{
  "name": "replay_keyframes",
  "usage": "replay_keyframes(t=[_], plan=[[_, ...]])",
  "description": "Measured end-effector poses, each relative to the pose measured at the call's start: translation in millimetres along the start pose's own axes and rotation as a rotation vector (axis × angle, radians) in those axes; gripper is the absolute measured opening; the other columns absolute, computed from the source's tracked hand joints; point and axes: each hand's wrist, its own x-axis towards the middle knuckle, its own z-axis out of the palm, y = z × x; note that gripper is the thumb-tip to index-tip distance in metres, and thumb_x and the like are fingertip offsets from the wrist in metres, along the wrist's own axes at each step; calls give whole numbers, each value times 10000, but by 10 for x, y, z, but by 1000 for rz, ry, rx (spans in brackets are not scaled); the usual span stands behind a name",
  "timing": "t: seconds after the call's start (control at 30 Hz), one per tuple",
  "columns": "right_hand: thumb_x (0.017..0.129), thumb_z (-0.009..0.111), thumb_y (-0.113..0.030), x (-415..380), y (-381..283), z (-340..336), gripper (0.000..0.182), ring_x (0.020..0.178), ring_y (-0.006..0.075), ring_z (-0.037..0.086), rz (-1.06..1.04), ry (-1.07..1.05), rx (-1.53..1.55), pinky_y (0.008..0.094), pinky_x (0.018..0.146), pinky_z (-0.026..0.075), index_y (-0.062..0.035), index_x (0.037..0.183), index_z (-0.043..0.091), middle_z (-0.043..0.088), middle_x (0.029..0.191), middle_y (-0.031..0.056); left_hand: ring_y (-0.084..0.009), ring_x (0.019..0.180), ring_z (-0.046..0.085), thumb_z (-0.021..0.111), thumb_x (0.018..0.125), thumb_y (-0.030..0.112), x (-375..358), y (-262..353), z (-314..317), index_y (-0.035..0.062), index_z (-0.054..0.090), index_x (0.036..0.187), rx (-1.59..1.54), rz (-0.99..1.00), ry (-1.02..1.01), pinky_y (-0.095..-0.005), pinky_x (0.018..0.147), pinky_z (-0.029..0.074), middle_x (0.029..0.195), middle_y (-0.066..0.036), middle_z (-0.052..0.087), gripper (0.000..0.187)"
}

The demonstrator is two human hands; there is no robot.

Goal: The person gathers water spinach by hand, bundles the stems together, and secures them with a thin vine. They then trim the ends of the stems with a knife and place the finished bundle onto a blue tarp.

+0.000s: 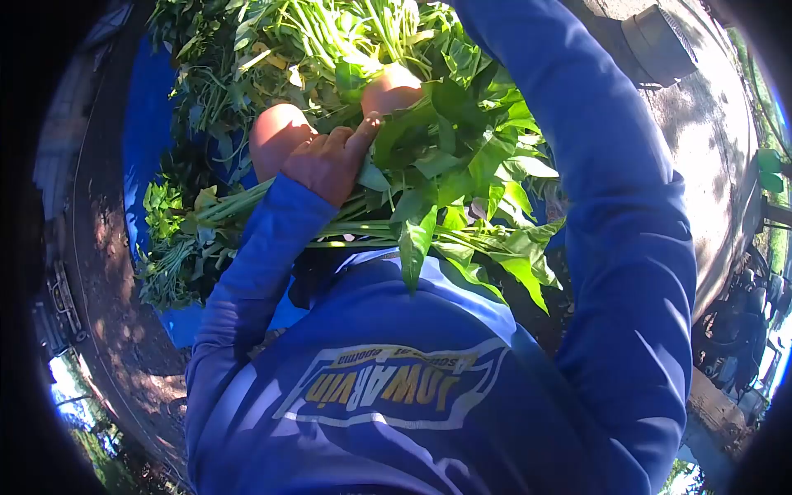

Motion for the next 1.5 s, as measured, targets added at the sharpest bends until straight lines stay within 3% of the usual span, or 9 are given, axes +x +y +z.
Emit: replay_keyframes(t=[0.1,0.37,0.47,0.67,0.77,0.83,0.97,1.1,1.5], plan=[[826,743,-719,-446,882,687,1197,1228,346,664,188,-371,-800,435,1058,506,80,1592,287,694,1254,243,-250,771,720,632,943,185,-14,-53,42,134,609,1291,35,-28,52,-390,680,582,975,-80,677,352],[677,851,-154,-1483,1156,846,1178,1088,413,678,-284,-176,-989,480,968,535,53,1627,186,684,1189,245,-332,1425,502,906,815,385,0,-498,-788,30,388,1557,-874,-179,-563,-448,1210,348,1475,-197,544,971],[694,844,-141,-1630,1174,915,1135,1164,403,640,-270,-64,-1017,477,997,513,-18,1640,229,643,1279,208,-303,1449,455,877,876,320,-44,-799,-457,4,371,1580,-1554,-452,-93,-425,1197,368,1489,-183,518,923],[660,871,-203,-1712,1018,930,1225,1335,420,544,-306,-121,-1125,519,1173,374,-98,1679,198,553,1414,226,-388,1284,618,907,776,492,-155,-499,-157,5,379,1547,-740,-124,-480,-468,1036,510,1358,-246,640,1054],[788,896,-367,-1562,715,664,1169,1443,403,476,9,-330,-507,509,1220,370,-52,1674,200,469,1558,253,-415,1149,686,868,803,425,2,-424,-221,72,421,1524,-632,-219,-818,-490,943,539,1287,-220,684,919],[906,782,-582,-1305,596,623,1082,1254,348,659,90,-116,-8,426,1094,514,24,1629,251,640,1391,247,-388,1147,689,840,823,446,-228,-356,-155,71,443,1505,-385,-135,-519,-489,993,507,1297,-187,689,874],[908,608,-790,-965,743,720,1120,1119,382,712,187,-131,-635,404,1021,556,13,1618,283,728,1170,253,-394,1186,675,774,888,448,-130,-384,-203,41,474,1443,-575,-131,-610,-465,1014,530,1293,-224,686,751],[797,808,-595,-1291,1284,802,1126,1151,411,687,-359,-315,-1270,482,961,548,14,1603,311,685,1247,286,-411,1139,689,768,891,480,-295,-454,-73,19,493,1441,-488,-168,-412,-481,1054,517,1292,-240,679,768],[741,830,-253,-1634,938,761,1043,1203,353,626,-95,-232,-1295,576,1050,440,-111,1633,307,649,1220,127,-427,963,738,767,909,401,22,-356,-5,13,599,1279,-508,-263,-534,-520,881,585,956,-220,756,562]])
